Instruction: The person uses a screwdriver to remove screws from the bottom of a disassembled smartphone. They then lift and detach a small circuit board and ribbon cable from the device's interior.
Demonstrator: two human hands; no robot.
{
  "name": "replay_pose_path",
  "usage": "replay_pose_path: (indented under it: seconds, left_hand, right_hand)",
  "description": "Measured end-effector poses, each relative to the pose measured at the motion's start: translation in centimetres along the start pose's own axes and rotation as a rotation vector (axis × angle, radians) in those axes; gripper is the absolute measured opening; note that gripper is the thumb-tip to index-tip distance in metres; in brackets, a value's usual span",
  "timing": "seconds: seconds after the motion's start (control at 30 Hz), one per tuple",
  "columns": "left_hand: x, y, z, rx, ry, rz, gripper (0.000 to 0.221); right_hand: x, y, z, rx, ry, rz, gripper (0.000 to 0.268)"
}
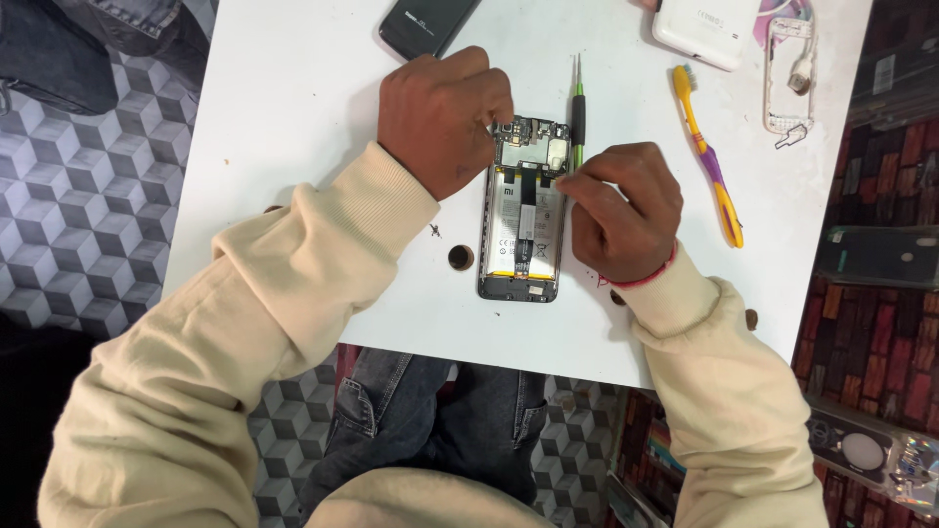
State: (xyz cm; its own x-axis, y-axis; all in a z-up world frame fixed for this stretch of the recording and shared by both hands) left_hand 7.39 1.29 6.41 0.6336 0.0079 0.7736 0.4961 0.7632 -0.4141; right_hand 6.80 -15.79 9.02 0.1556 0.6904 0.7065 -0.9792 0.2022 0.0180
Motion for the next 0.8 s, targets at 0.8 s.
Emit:
replay_pose_path:
  seconds: [0.8]
  left_hand:
    - [0.4, -1.5, -2.1, 0.095, 0.307, 0.037, 0.044]
  right_hand:
    - [-0.2, -3.7, -2.8, -0.086, 0.211, -0.269, 0.029]
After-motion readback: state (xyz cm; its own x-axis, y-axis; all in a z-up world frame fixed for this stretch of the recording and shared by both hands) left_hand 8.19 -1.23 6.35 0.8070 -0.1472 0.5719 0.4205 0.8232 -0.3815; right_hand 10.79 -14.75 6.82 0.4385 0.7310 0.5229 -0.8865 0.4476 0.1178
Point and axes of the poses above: each hand's wrist, its own x-axis towards the middle knuckle, its own z-axis out of the back of the hand, y = z × x, the point moved 10 cm from there along x, towards the middle knuckle, and after that the axes turned 2 degrees about -x, right-handed, at the moved point
